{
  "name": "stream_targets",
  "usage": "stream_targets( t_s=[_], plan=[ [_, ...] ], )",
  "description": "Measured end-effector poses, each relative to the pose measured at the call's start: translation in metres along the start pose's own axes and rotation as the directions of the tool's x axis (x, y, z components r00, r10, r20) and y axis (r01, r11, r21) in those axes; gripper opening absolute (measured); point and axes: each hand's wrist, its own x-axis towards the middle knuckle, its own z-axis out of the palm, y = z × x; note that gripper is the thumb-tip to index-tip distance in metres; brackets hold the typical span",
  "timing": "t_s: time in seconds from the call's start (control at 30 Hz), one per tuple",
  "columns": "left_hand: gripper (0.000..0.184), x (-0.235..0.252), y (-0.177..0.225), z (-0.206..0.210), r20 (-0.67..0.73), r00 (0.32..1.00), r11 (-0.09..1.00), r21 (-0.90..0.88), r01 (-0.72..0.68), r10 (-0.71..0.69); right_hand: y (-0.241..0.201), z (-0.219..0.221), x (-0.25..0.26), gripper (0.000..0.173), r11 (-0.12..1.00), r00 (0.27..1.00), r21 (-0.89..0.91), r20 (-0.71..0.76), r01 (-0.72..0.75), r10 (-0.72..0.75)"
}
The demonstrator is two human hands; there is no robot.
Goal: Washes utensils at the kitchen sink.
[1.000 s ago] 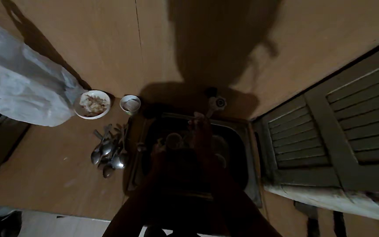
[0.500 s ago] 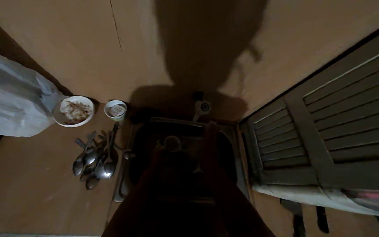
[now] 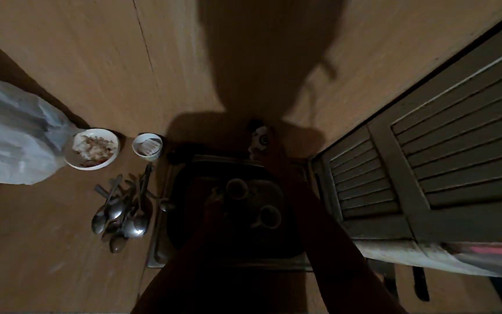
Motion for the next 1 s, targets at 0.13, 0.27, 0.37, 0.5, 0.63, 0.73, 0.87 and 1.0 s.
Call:
stream_targets(
  t_s=[0.13, 0.27, 0.37, 0.5, 0.63, 0.73, 0.87, 1.0],
  plan=[
    [0.039, -0.023, 0.012, -0.011, -0.012, 0.999, 0.996, -0.081, 0.029, -0.03, -0.005, -0.017, 0.006, 0.078, 0.999, 0.988, -0.033, 0.154, 0.006, -0.001],
    [0.035, -0.013, -0.008, -0.01, 0.012, 0.996, 0.922, -0.376, 0.087, -0.089, 0.006, -0.003, -0.007, 0.076, 0.963, 0.979, -0.201, -0.065, 0.177, -0.194],
    [0.033, -0.01, -0.008, -0.008, 0.014, 0.99, 0.878, -0.462, 0.128, -0.137, 0.021, 0.039, -0.052, 0.039, 0.899, 0.889, -0.25, -0.2, 0.36, -0.412],
    [0.037, -0.021, -0.009, -0.012, 0.024, 0.995, 0.953, -0.286, 0.103, -0.101, -0.006, 0.066, -0.066, 0.039, 0.958, 0.844, -0.285, 0.517, 0.014, 0.142],
    [0.041, -0.028, -0.013, -0.02, 0.096, 0.993, 0.962, 0.261, -0.087, 0.064, 0.023, 0.105, -0.053, 0.047, 0.926, 0.834, -0.104, 0.407, -0.362, 0.372],
    [0.035, -0.023, -0.023, -0.009, 0.045, 0.992, 0.921, -0.368, 0.127, -0.119, 0.004, 0.108, -0.043, 0.047, 0.91, 0.804, -0.252, 0.431, -0.328, 0.409],
    [0.036, -0.007, -0.033, -0.003, 0.114, 0.989, 0.837, -0.528, 0.143, -0.097, 0.02, 0.106, -0.036, 0.043, 0.894, 0.818, -0.4, 0.435, -0.2, 0.377],
    [0.031, 0.0, -0.015, 0.009, 0.19, 0.98, 0.735, -0.657, 0.169, -0.055, 0.048, 0.119, -0.034, 0.042, 0.905, 0.832, -0.386, 0.43, -0.181, 0.35]
  ],
)
